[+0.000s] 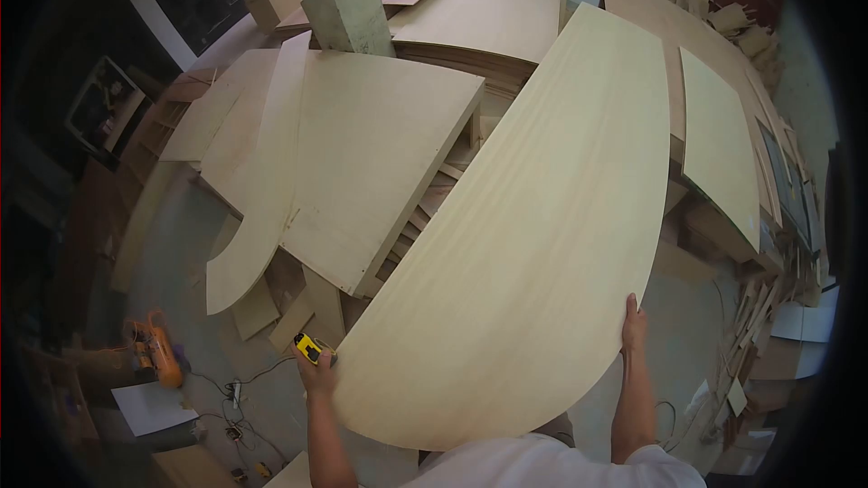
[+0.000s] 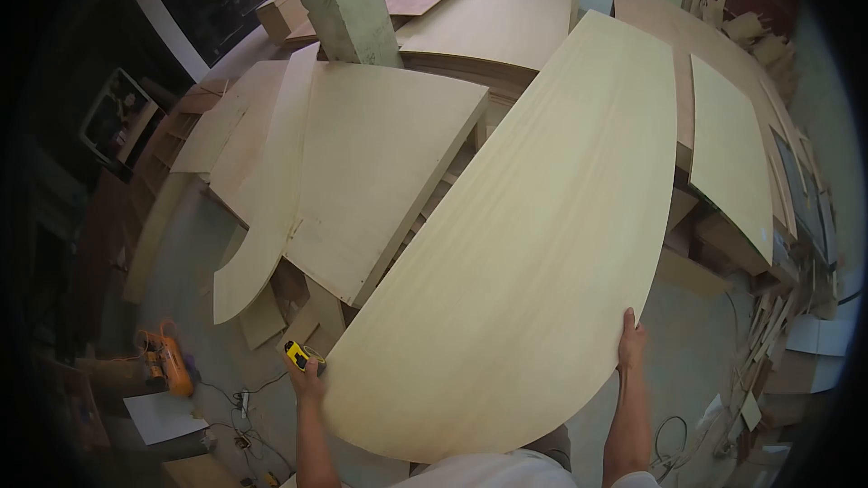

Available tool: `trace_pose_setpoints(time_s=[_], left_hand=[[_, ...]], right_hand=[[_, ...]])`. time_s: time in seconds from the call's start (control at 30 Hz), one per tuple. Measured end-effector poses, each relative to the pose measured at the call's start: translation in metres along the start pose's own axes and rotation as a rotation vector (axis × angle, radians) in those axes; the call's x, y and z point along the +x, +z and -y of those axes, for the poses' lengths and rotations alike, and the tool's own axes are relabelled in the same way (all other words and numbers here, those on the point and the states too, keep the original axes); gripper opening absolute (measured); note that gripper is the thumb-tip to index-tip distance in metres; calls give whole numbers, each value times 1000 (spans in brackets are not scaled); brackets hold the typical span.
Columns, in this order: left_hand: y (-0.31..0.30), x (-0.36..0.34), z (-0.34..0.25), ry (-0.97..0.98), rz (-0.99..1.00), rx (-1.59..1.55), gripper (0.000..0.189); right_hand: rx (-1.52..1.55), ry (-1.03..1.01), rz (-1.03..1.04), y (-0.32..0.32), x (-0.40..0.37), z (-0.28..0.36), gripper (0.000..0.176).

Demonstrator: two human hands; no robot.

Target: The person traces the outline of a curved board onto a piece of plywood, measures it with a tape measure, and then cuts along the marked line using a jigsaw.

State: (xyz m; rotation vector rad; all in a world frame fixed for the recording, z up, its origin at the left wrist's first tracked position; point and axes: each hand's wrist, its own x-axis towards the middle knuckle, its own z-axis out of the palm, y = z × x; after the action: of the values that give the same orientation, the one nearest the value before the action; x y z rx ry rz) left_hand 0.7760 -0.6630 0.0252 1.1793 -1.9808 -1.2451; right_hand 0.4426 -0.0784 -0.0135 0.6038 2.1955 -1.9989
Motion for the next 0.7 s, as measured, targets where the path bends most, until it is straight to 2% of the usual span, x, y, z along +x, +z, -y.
trace_pose_setpoints(time_s=[0.07, 0.13, 0.23, 0.4, 0.5, 0.53, 0.57, 0.67, 0.7], left_hand=[[-24, 28, 9, 12, -5, 8, 87], [-51, 56, 45, 21, -30, 25, 90], [-71, 71, 82, 0, -175, 69, 97], [-107, 96, 116, -4, -139, 26, 100], [-128, 101, 106, -75, -118, 71, 99], [-145, 97, 101, -114, -123, 117, 99], [-164, 90, 123, -154, -195, 147, 98], [-179, 118, 187, -135, -248, 289, 96], [-179, 117, 199, -110, -262, 372, 96]], right_hand=[[8, -5, 0, 32, -7, -12, 70], [22, 14, -13, 66, -25, -14, 68], [17, -28, 1, 103, -42, -8, 65], [-5, -7, 70, 161, -48, 5, 58], [-8, 12, 141, 215, -33, -5, 54], [2, 27, 191, 242, -32, -14, 53], [0, 45, 256, 276, -31, -24, 52], [-340, 104, 214, 314, -10, -127, 58], [-276, 109, 209, 321, -13, -123, 58]])
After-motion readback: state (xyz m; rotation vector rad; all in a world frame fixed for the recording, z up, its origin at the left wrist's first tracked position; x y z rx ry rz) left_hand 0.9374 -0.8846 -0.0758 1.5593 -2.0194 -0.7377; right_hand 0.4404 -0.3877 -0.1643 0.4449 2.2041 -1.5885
